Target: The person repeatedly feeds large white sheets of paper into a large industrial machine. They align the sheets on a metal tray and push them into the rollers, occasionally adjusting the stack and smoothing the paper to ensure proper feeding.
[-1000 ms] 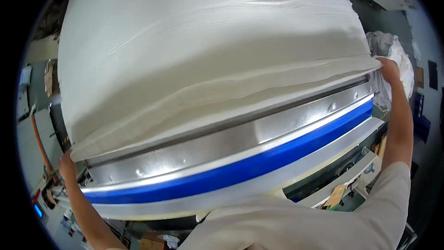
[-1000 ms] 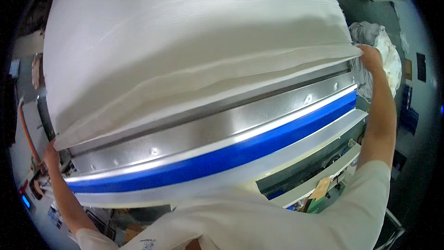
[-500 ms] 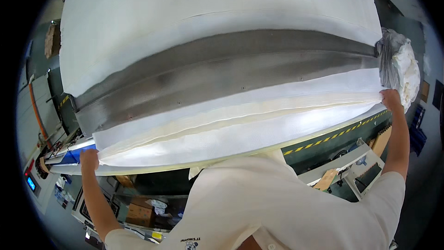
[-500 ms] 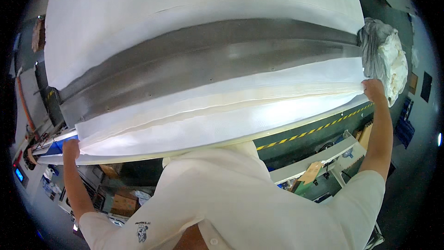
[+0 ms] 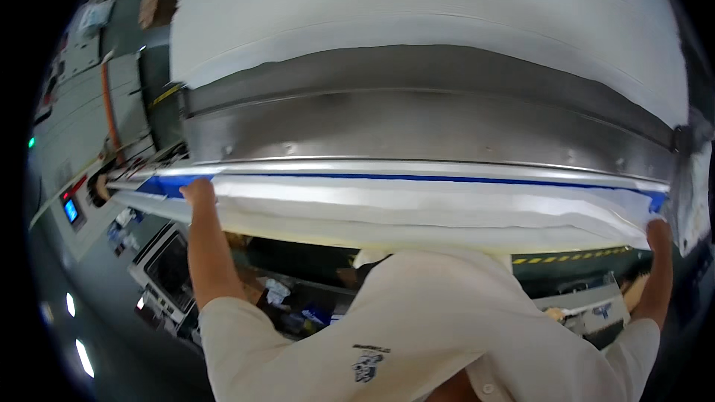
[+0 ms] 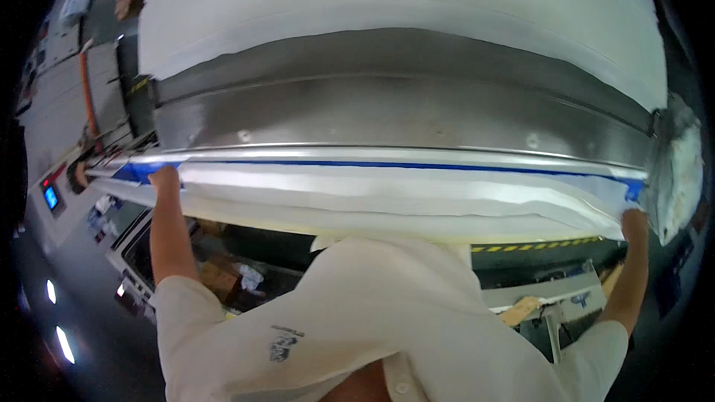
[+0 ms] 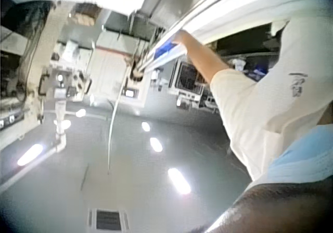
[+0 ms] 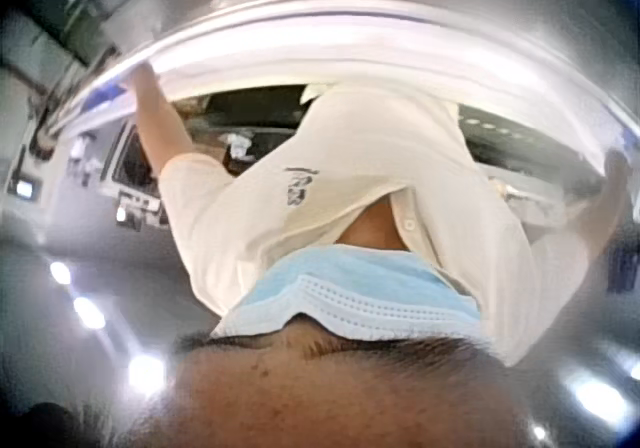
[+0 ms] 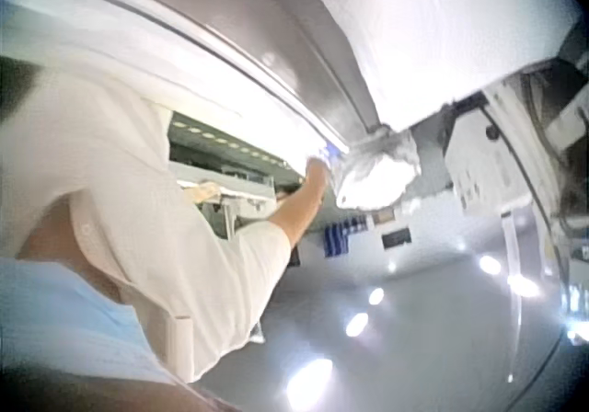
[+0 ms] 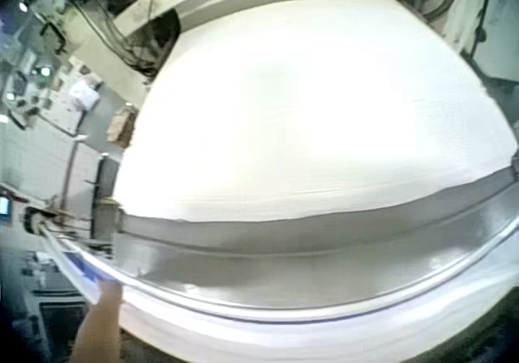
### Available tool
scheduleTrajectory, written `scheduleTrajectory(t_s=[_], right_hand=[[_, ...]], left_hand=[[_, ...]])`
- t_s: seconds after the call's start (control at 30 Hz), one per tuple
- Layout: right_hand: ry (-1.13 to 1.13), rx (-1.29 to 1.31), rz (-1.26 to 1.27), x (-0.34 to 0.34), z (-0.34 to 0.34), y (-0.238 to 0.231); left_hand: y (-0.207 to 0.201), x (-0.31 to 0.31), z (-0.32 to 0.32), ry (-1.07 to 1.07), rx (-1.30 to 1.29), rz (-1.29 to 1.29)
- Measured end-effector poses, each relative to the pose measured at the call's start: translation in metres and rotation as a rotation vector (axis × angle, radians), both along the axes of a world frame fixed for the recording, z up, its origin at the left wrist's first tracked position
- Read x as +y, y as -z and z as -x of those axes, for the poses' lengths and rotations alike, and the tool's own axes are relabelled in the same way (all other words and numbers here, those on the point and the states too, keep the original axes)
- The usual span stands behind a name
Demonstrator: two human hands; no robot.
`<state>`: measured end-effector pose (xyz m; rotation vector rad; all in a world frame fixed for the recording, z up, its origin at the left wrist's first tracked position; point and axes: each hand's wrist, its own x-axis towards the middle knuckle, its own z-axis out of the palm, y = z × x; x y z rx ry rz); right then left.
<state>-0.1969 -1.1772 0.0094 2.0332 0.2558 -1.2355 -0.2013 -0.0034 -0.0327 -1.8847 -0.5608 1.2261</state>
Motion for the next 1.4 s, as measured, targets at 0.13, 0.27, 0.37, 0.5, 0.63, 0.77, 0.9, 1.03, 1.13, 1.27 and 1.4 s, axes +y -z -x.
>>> scheduleTrajectory(t_s=[0.13,0.27,0.37,0.5,0.63,0.77,0.9,1.03,1.13,1.27,1.4], right_hand=[[0.179,0.036,0.049,0.027,-0.003,0.0],[0.206,0.25,0.096,0.033,-0.013,0.028],[0.416,0.119,-0.171,0.072,-0.028,0.02],[0.477,0.094,-0.006,0.143,-0.06,-0.017],[0.465,0.031,0.113,0.097,-0.026,-0.007],[0.447,-0.087,0.009,0.133,-0.038,0.012],[0.391,-0.281,-0.336,0.239,-0.078,0.026],[0.444,-0.324,-0.794,0.387,-0.137,0.017],[0.39,-0.252,-0.963,0.508,-0.18,0.01],[0.166,-0.159,-1.264,0.688,-0.227,0.011],[0.057,-0.135,-1.539,0.85,-0.268,0.022]], left_hand=[[-0.029,-0.014,-0.029,-0.098,-0.387,-0.015],[-0.006,0.05,0.016,0.006,-0.677,0.223],[0.013,0.044,0.012,0.027,-0.677,0.353],[0.018,-0.02,-0.003,-0.04,-0.6,0.261],[0.016,-0.061,-0.039,-0.017,-0.67,0.32],[0.044,-0.031,-0.032,0.124,-0.832,0.359],[0.073,-0.046,-0.059,0.412,-1.061,0.449],[0.065,-0.078,-0.099,0.712,-1.005,0.473],[0.076,-0.101,-0.114,0.389,-1.437,0.622],[0.08,-0.102,-0.1,0.375,-1.571,0.615],[0.079,-0.107,-0.103,0.324,-1.625,0.667]])
